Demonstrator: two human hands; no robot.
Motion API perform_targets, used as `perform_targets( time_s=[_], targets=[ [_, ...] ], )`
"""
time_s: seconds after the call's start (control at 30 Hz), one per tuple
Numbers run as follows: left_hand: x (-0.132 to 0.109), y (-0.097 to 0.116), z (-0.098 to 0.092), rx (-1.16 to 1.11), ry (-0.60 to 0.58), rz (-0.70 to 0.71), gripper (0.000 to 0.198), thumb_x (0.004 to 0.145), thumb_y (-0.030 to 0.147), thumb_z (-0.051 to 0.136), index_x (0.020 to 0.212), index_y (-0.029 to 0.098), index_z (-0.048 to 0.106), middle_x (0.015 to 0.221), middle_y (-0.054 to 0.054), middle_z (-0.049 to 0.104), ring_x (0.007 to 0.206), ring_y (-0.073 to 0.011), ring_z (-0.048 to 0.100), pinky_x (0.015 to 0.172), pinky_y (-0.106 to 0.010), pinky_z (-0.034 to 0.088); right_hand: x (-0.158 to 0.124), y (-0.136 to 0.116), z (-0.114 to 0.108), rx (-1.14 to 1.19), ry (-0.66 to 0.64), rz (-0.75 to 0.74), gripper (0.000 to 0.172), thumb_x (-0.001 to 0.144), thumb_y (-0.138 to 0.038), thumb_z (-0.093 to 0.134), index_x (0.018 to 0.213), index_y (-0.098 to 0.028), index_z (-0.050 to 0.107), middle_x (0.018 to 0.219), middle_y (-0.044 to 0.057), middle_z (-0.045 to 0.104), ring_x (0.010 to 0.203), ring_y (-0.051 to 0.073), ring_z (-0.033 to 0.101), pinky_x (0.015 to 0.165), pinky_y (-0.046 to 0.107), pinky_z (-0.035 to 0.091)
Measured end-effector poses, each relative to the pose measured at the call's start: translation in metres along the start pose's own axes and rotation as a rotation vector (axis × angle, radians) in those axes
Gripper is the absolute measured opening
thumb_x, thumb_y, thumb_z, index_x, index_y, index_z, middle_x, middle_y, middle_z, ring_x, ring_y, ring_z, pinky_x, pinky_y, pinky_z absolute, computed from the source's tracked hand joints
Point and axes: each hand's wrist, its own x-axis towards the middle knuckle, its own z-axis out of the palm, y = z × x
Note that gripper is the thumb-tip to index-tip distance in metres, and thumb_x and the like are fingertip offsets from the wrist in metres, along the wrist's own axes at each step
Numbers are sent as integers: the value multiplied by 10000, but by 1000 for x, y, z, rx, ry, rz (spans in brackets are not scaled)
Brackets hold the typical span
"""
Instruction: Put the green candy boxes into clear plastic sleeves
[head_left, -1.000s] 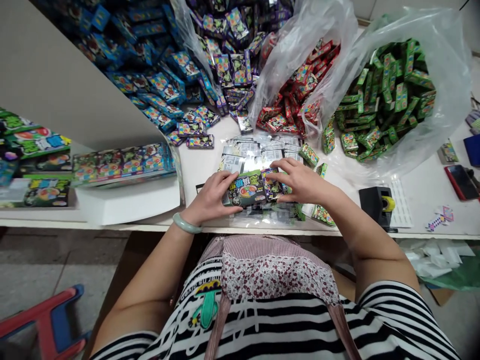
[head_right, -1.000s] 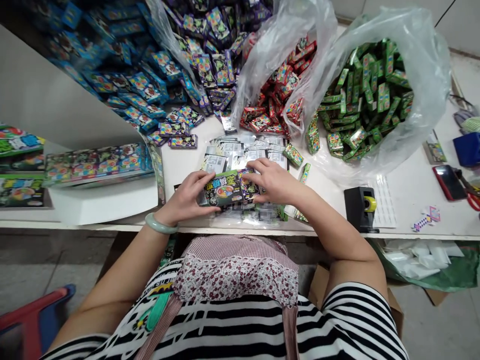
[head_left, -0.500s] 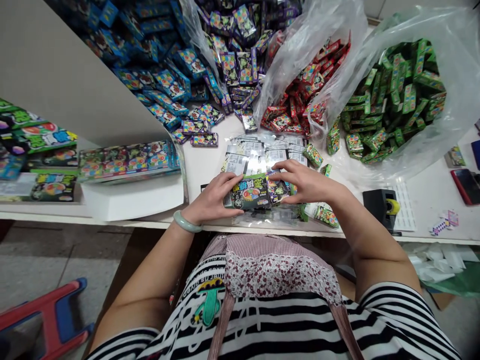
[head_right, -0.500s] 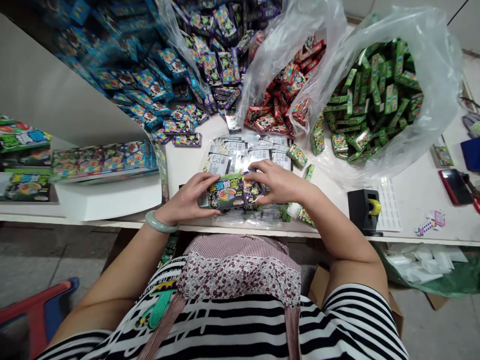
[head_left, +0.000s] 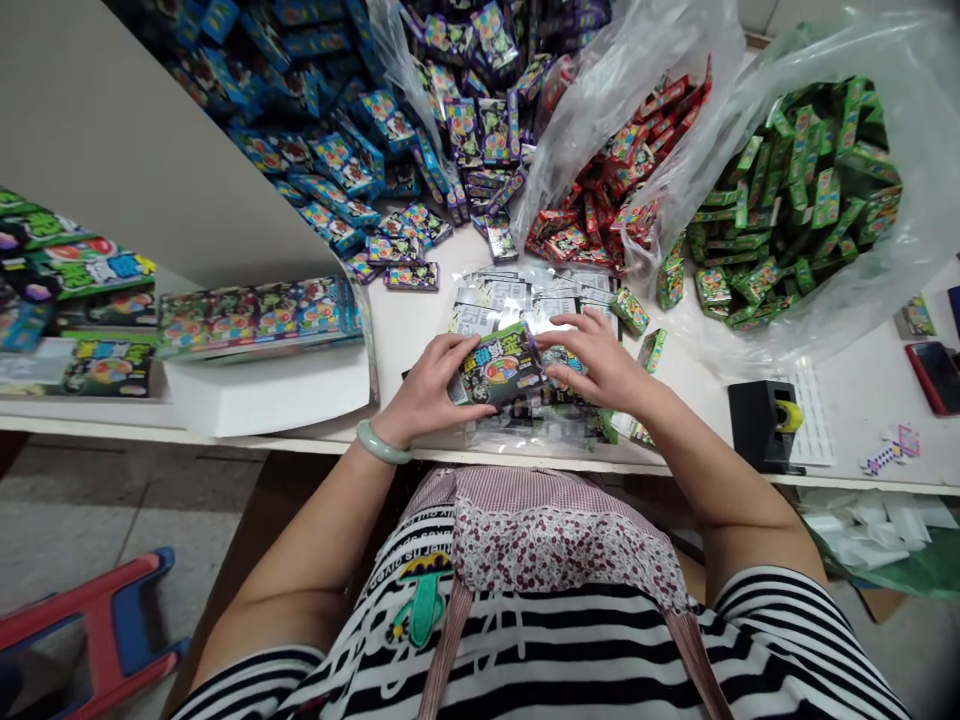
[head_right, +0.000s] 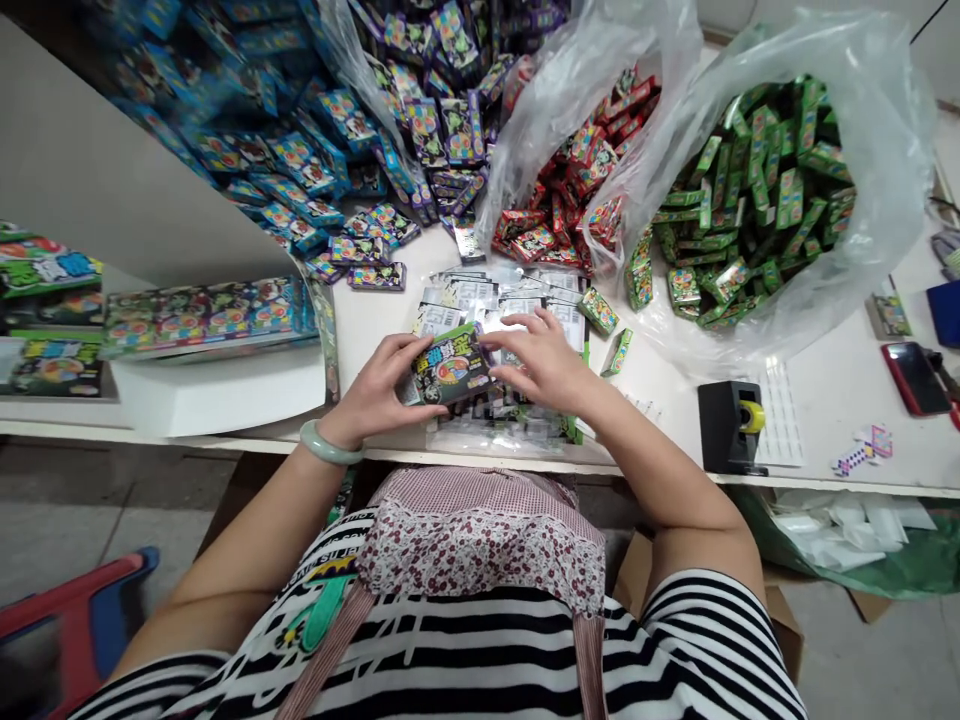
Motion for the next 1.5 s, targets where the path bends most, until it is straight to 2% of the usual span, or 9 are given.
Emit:
perform_targets(
  time_s=[0.1, 0.27, 0.43, 0.57, 0.77, 0.93, 1.17, 1.33, 1.5],
  targets=[
    [-1, 1, 5, -18, 21, -25, 930, 732, 545, 783, 1502, 235, 365, 1322, -143, 473, 1263, -330, 495, 1089, -559, 448, -3, -2, 6, 102, 43, 23, 369, 984, -375, 492, 1338, -287, 544, 1236, 70, 705, 1402, 294, 457, 1192, 646, 188],
    [-10, 1, 2, -127, 141, -26, 961, 730, 564, 784, 1519, 235, 346, 1306, -146, 480, 1240, -320, 513, 1076, -549, 459, 49, 20, 19, 392, 456, 182, 297, 942, -403, 551, 1157, -229, 659, 1040, 70, 752, 1073, 244, 683, 1021, 467, 473],
    [-28, 6, -9, -235, 267, -23, 984, 723, 635, 755, 1530, 258, 338, 1338, -149, 487, 1259, -330, 509, 1083, -542, 454, 189, 18, 58, 390, 190, 171, 207, 869, -297, 651, 1009, -164, 724, 1029, 80, 766, 956, 205, 697, 930, 355, 504],
    [-47, 5, -9, -342, 370, -99, 1009, 700, 743, 695, 1512, 235, 379, 1346, -167, 488, 1276, -356, 500, 1092, -553, 449, 297, 0, 86, 223, 108, 227, 273, 915, -332, 626, 1092, -135, 694, 1169, 142, 732, 1108, 258, 662, 1005, 378, 458],
    [-65, -5, -4, -483, 403, -177, 1029, 669, 792, 674, 1501, 247, 409, 1336, -167, 485, 1285, -364, 499, 1098, -560, 447, 363, -10, 107, 401, 57, 550, 479, 783, -452, 757, 1048, -74, 629, 1156, 177, 706, 1040, 234, 640, 962, 334, 461],
    [-64, -13, -5, -480, 398, -217, 1040, 658, 781, 694, 1499, 239, 413, 1342, -171, 477, 1312, -377, 482, 1109, -566, 435, 336, 2, 98, 575, 61, 540, 276, 771, -397, 745, 775, -145, 633, 674, -10, 650, 692, 119, 598, 674, 229, 471],
    [-52, -12, -14, -322, 374, -229, 946, 746, 716, 669, 1508, 239, 373, 1352, -154, 467, 1310, -350, 488, 1120, -549, 427, 198, 27, 46, 1081, 172, 528, 289, 685, -344, 756, 894, -197, 619, 809, -19, 655, 688, 91, 617, 678, 231, 493],
    [-28, -6, -12, 26, 335, -193, 894, 780, 552, 739, 1521, 269, 327, 1291, -125, 480, 1243, -314, 514, 1087, -533, 461, 73, 24, 5, 912, 341, 354, 693, 694, -418, 772, 1323, -287, 512, 779, -38, 587, 711, 145, 584, 669, 296, 538],
    [-3, -2, 6, 167, 253, -42, 965, 740, 531, 780, 1526, 242, 299, 1271, -135, 474, 1208, -325, 511, 1067, -543, 470, -3, 9, 4, 656, 431, 292, 618, 830, -415, 670, 1404, -311, 465, 826, -18, 566, 721, 148, 567, 682, 301, 529]
  ],
)
